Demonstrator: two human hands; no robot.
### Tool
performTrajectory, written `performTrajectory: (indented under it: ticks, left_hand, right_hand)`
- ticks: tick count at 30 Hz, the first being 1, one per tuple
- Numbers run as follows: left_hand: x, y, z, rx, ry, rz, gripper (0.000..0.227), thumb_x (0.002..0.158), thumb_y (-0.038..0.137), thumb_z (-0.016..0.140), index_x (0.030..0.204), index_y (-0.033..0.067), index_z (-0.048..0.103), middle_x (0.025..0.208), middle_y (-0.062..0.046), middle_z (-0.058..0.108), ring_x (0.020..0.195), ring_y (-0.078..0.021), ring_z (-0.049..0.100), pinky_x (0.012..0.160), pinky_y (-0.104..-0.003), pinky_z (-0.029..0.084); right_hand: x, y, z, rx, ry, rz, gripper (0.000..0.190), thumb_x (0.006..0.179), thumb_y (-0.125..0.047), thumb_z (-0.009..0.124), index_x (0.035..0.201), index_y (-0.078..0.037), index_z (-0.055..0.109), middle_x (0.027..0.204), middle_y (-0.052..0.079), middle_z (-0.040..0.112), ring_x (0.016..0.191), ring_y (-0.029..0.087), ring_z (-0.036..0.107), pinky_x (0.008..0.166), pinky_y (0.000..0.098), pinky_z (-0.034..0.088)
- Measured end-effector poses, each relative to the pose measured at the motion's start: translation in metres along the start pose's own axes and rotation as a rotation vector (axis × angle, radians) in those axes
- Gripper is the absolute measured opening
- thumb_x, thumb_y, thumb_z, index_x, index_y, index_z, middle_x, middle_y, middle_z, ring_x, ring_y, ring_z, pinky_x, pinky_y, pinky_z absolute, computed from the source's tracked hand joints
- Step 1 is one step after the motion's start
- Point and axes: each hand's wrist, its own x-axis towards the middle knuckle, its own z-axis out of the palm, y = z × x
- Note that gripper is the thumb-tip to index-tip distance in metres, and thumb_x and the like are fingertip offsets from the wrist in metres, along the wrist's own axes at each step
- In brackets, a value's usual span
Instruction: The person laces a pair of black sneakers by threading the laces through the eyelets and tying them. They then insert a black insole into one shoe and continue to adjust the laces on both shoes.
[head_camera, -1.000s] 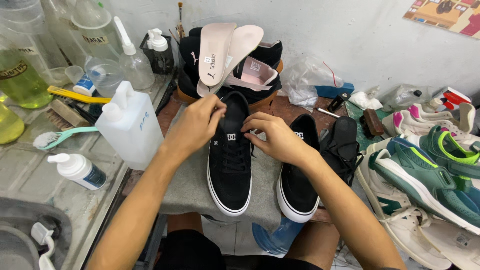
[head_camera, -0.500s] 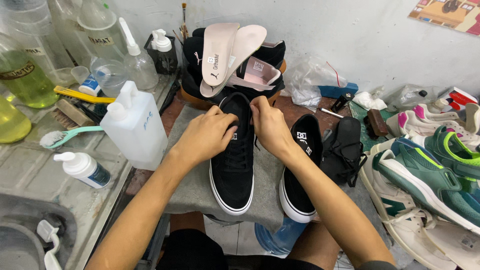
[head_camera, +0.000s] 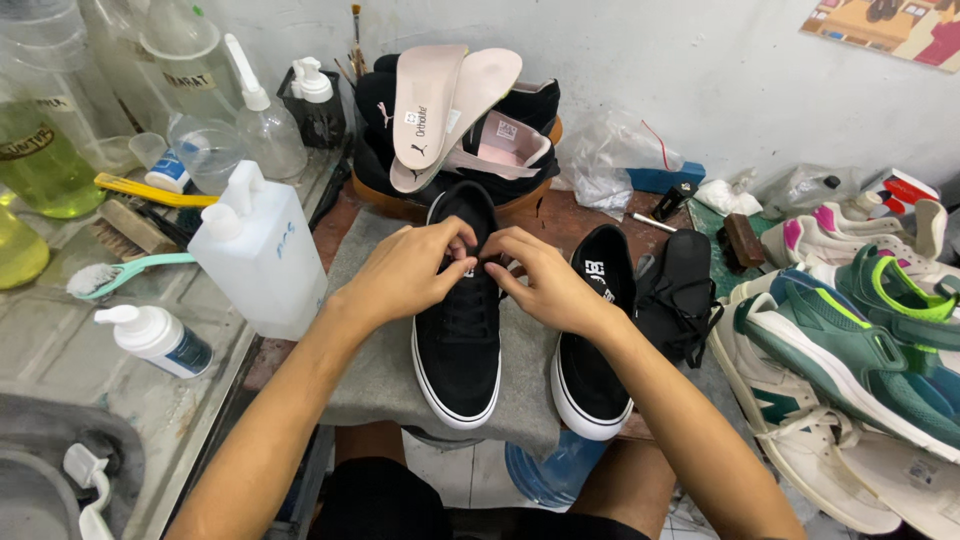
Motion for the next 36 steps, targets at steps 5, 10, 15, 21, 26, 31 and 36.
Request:
performTrajectory:
  ticks: [5,10,15,21,26,31,36]
  left_hand:
    - [0.007,-0.006,0.003,0.187,-0.063,0.099,0.009,0.086,0.017,0.06,0.092,0.0098,0.063,0.083,-0.008,0.065,0.088,-0.0302,0.063,0.078,-0.042,0.046]
    - [-0.004,0.011,-0.005,0.083,0.039,0.126,0.008,0.089,0.014,0.057,0.09,0.0078,0.062,0.083,-0.009,0.061,0.089,-0.0302,0.062,0.078,-0.04,0.048]
    - [-0.018,0.031,-0.009,0.062,0.178,0.098,0.01,0.093,0.02,0.054,0.091,0.0123,0.06,0.082,-0.004,0.058,0.084,-0.0253,0.062,0.072,-0.037,0.051]
    - [-0.036,0.047,-0.004,0.072,0.225,-0.035,0.014,0.093,0.033,0.052,0.093,0.021,0.059,0.081,0.001,0.056,0.082,-0.0231,0.063,0.067,-0.039,0.052]
    - [-0.046,0.038,0.0,-0.147,0.141,-0.026,0.016,0.094,0.024,0.05,0.087,0.0115,0.057,0.084,0.0,0.058,0.075,-0.0181,0.056,0.07,-0.032,0.04]
    - [-0.052,0.012,0.005,-0.275,0.016,-0.009,0.025,0.095,0.027,0.05,0.076,0.0111,0.054,0.074,0.001,0.054,0.069,-0.0118,0.05,0.068,-0.027,0.039]
    - [-0.039,-0.013,0.025,-0.148,-0.06,0.151,0.046,0.097,0.031,0.053,0.061,0.0078,0.035,0.061,-0.001,0.039,0.055,-0.0155,0.038,0.057,-0.032,0.031]
  right_hand:
    - [-0.011,0.008,0.006,0.074,0.083,0.012,0.03,0.092,-0.008,0.056,0.122,-0.006,0.054,0.125,0.014,0.051,0.09,0.028,0.063,0.072,0.0363,0.058]
    - [-0.042,-0.01,-0.006,0.092,0.083,0.074,0.042,0.088,-0.008,0.06,0.128,-0.004,0.049,0.126,0.021,0.047,0.093,0.036,0.065,0.073,0.0446,0.058]
    - [-0.079,-0.031,-0.015,0.129,0.001,0.123,0.052,0.083,-0.009,0.064,0.131,0.0,0.046,0.124,0.025,0.05,0.095,0.042,0.065,0.076,0.0499,0.058]
    - [-0.119,-0.027,-0.023,0.248,0.09,0.228,0.045,0.081,-0.008,0.068,0.124,0.0,0.059,0.104,0.02,0.068,0.097,0.031,0.068,0.083,0.0445,0.056]
    - [-0.146,-0.021,-0.034,0.047,0.145,0.242,0.028,0.084,-0.019,0.064,0.11,-0.009,0.068,0.108,0.002,0.071,0.095,0.011,0.067,0.088,0.0239,0.051]
    - [-0.177,-0.011,-0.026,0.085,0.238,0.294,0.02,0.084,-0.015,0.063,0.101,-0.009,0.071,0.097,0.002,0.074,0.087,0.011,0.068,0.077,0.0219,0.051]
    - [-0.191,-0.003,-0.02,0.167,0.291,0.346,0.019,0.085,-0.012,0.06,0.098,-0.005,0.072,0.097,0.006,0.073,0.093,0.013,0.067,0.079,0.0221,0.052]
